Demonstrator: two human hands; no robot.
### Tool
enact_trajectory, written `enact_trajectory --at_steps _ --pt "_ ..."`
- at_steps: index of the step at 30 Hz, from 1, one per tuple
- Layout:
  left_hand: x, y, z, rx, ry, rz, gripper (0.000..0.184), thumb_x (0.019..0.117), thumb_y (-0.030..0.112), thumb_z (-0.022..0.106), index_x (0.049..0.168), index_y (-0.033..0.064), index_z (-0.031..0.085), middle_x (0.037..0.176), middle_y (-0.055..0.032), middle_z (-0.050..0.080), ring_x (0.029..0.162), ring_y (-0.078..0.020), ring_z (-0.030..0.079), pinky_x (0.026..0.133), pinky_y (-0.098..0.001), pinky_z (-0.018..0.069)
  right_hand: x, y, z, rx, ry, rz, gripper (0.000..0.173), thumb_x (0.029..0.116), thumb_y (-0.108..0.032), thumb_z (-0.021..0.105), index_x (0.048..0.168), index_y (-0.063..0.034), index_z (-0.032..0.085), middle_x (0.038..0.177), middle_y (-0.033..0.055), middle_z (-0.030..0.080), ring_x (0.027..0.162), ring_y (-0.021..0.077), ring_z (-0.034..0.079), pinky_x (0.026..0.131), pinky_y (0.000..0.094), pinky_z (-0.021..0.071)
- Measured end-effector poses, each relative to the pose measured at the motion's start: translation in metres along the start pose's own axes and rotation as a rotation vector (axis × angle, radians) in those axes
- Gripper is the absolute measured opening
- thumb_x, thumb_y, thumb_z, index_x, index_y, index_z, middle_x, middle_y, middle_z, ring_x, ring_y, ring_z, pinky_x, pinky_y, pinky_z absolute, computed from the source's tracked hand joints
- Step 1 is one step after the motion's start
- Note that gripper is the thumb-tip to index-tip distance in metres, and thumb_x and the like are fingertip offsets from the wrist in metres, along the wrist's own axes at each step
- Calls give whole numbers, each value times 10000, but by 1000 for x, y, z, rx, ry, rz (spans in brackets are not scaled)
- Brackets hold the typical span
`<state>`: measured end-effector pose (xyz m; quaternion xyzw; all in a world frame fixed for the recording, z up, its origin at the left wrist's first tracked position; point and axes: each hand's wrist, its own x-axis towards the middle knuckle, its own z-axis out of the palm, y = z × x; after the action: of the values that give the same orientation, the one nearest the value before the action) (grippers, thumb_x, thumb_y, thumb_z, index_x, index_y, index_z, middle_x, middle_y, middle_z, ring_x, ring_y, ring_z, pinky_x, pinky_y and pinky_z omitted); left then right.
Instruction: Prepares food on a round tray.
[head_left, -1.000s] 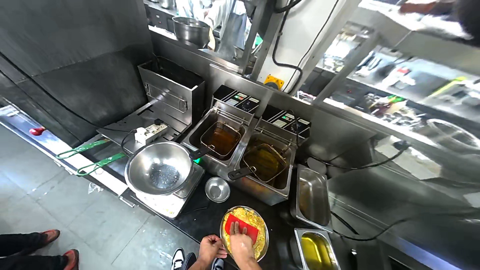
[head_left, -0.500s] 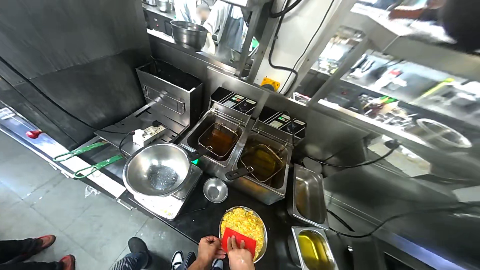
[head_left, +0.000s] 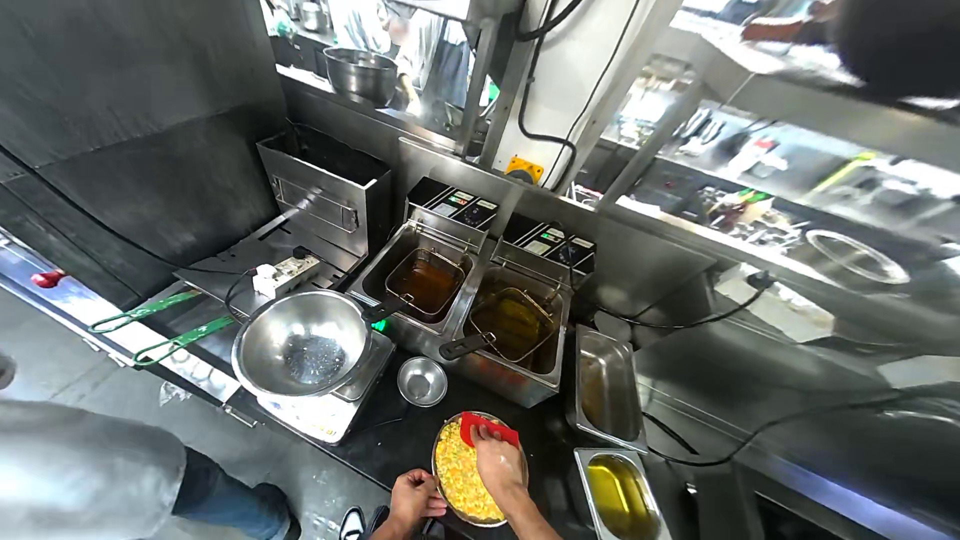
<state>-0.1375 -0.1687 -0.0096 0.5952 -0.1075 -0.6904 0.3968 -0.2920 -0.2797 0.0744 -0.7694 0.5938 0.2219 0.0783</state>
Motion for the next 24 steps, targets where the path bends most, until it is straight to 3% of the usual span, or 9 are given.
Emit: enact_trajectory --at_steps 3,6,8,10,14,17,20,22,24 --pt "-2 1 1 7 -10 25 158 1026 116 641 1052 -39 642 892 -232 762 734 -364 774 672 -490 677 3 -2 -7 30 -59 -5 567 980 -1 478 1499 -223 534 1392 141 632 1161 406 656 872 589 564" --pt "-4 0 0 -4 -17 34 160 1021 105 650 1045 -52 641 888 -240 759 730 -369 773 666 -490 677 4 22 -38 205 -53 59 473 923 -116 550 1319 -331 693 1226 95 728 1120 353 685 891 612 549" --pt "0 4 -1 -16 -21 19 164 1015 106 659 1040 -55 644 887 -243 760 733 -370 773 667 -489 674 -4 38 -55 254 -22 173 402 955 -189 569 1323 -300 685 1198 98 737 1104 347 695 881 598 554" --pt "0 2 -1 -43 -15 -12 172 1015 115 662 1047 -53 651 891 -241 760 744 -369 773 676 -489 672 -13 43 -41 220 -15 277 371 970 -178 550 1307 -257 685 1150 119 746 1056 350 713 835 581 569" --pt "0 1 -3 -73 -19 -15 180 1014 121 664 1046 -56 652 889 -245 757 746 -370 771 671 -490 669 -19 27 13 156 -99 299 495 968 -102 520 1455 -178 566 1175 180 716 1036 387 712 834 572 585" --pt "-3 -2 -4 -79 -21 -2 165 1015 101 657 1025 -63 643 878 -254 753 739 -379 770 665 -497 670 -17 50 0 258 -142 226 402 878 -190 623 1271 -217 698 1182 115 731 1101 336 696 875 579 566" --pt "-1 1 -3 -68 -14 2 164 1015 105 660 1021 -59 646 875 -250 756 732 -374 771 657 -494 669 -27 79 -22 370 -104 283 277 888 -302 673 1126 -184 753 1145 103 741 1094 321 696 899 592 555" --pt "0 -3 -3 -72 -18 10 166 1009 108 670 1020 -57 650 879 -250 755 734 -376 770 661 -497 671 -41 64 -17 310 -113 334 281 906 -238 645 1153 -135 729 1120 145 738 1061 347 707 864 580 573" --pt "2 -4 -5 -69 -34 10 173 1007 116 676 1021 -54 649 880 -251 754 738 -380 770 667 -500 671 -51 29 2 244 -173 336 361 921 -139 600 1269 -56 647 1137 195 713 1060 373 704 861 563 583"
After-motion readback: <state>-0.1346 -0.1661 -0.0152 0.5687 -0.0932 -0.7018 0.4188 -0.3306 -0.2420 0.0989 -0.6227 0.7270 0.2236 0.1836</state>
